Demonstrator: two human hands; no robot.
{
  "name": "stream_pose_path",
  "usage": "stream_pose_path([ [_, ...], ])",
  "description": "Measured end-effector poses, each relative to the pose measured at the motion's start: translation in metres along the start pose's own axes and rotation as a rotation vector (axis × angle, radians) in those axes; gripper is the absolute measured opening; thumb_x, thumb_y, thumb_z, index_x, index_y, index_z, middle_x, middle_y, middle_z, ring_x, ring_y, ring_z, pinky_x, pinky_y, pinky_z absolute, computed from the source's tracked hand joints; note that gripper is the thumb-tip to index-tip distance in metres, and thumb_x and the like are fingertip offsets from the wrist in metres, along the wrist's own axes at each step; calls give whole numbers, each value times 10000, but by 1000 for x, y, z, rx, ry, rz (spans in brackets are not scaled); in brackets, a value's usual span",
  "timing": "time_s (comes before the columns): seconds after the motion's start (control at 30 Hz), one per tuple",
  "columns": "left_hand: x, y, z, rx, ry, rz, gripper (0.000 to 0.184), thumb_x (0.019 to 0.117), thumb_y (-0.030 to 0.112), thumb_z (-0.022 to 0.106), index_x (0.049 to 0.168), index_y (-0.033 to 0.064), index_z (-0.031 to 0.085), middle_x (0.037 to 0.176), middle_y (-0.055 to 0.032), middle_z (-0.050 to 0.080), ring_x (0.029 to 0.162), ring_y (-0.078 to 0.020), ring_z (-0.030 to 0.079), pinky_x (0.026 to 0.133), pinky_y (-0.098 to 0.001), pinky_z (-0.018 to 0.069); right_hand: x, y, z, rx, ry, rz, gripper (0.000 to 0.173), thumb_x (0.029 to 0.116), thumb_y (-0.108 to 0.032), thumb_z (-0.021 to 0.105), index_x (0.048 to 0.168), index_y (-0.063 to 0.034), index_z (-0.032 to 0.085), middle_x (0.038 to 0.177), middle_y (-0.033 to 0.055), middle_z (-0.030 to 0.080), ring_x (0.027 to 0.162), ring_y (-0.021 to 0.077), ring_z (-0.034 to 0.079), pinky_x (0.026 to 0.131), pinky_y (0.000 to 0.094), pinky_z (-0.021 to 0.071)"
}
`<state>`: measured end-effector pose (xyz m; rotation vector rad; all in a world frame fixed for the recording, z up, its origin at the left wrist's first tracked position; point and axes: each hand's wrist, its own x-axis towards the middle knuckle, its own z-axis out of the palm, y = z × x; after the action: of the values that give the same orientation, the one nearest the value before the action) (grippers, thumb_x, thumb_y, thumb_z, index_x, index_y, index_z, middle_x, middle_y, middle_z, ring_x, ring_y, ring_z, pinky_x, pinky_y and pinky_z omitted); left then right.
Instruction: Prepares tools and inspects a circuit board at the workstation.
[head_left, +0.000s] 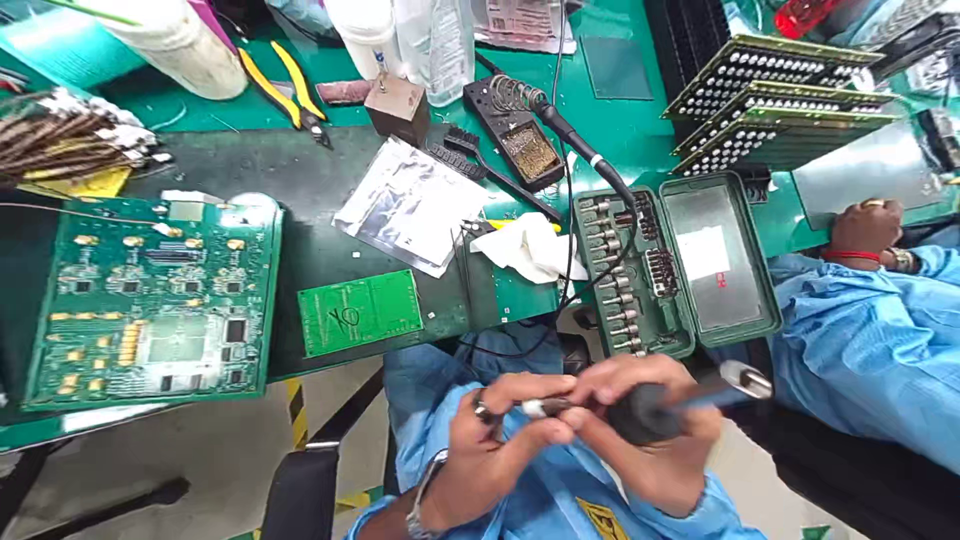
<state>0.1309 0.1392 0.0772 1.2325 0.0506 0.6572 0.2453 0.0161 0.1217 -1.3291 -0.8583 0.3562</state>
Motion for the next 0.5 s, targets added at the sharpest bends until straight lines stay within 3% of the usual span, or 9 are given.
stream_pose_path([
  [0.1, -28, 4, -16, 107, 180, 23, 276, 991, 214, 680, 1261, 160, 689, 1160, 31, 738, 1025, -88, 710, 909, -229, 596, -11, 16, 36, 63, 19, 97, 313, 811, 7, 818, 1067, 50, 643, 936, 109, 723, 767, 106, 680, 657, 246, 595],
  [0.17, -40, 8, -26, 201, 246, 68, 285, 988, 221, 683, 1267, 163, 690, 1159, 33, 742, 1009, -96, 721, 896, -231, 607, -16, 28, 51, 48, -38, 116, 293, 836, -55, 813, 1052, 84, 673, 996, 136, 693, 857, 123, 670, 743, 259, 599],
  [0.23, -51, 13, -35, 288, 292, 88, 297, 980, 224, 691, 1275, 192, 671, 1185, 67, 731, 1035, -71, 708, 907, -200, 590, -21, 37, 63, 56, -119, 88, 251, 864, -80, 787, 1022, 89, 689, 1015, 156, 674, 958, 152, 655, 846, 278, 580],
  [0.37, -65, 19, -47, 378, 440, 104, 286, 961, 246, 716, 1240, 241, 653, 1127, 124, 723, 932, -18, 708, 827, -155, 596, -22, 42, 86, 43, -202, 44, 193, 864, -64, 769, 956, 84, 686, 980, 163, 669, 937, 152, 651, 827, 263, 568],
  [0.5, -61, 23, -62, 360, 516, 109, 273, 970, 209, 704, 1240, 236, 664, 1134, 124, 722, 949, -17, 704, 833, -159, 594, -8, 47, 102, -61, -266, 39, 198, 878, -91, 770, 982, 61, 698, 1011, 160, 680, 952, 165, 664, 826, 290, 582],
])
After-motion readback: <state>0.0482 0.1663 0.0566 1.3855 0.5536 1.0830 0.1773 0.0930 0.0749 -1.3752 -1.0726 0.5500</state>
